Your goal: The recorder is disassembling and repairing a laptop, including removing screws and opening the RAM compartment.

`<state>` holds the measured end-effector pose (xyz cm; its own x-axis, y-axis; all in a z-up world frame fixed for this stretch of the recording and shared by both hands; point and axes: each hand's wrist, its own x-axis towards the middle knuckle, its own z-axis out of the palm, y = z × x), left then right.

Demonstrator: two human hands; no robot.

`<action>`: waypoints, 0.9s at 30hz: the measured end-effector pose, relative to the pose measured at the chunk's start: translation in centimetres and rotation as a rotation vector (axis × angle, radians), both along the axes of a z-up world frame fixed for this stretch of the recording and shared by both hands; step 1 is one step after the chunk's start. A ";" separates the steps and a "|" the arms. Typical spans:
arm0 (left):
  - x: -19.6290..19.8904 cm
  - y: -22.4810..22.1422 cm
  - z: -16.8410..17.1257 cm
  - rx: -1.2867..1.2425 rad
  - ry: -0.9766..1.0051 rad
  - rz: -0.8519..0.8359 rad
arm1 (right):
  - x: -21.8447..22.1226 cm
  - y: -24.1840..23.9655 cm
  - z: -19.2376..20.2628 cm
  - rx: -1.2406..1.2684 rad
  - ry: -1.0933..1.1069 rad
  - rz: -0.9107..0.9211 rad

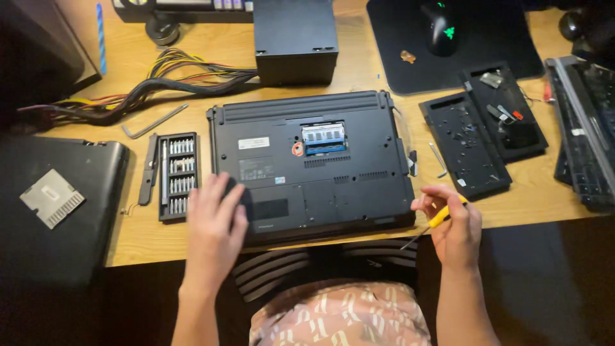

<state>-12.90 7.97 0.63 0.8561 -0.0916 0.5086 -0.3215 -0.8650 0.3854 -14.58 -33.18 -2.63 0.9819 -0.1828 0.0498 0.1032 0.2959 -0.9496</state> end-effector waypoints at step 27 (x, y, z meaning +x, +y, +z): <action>-1.1 -9.3 -0.7 0.054 0.009 -0.178 | -0.4 -4.0 -2.4 0.050 -0.079 0.022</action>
<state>-13.96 -1.32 -0.05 0.8283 -0.2688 0.4916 -0.4681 -0.8142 0.3434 -14.95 -37.17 -5.02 0.9791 -0.1656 0.1184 0.1700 0.3453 -0.9230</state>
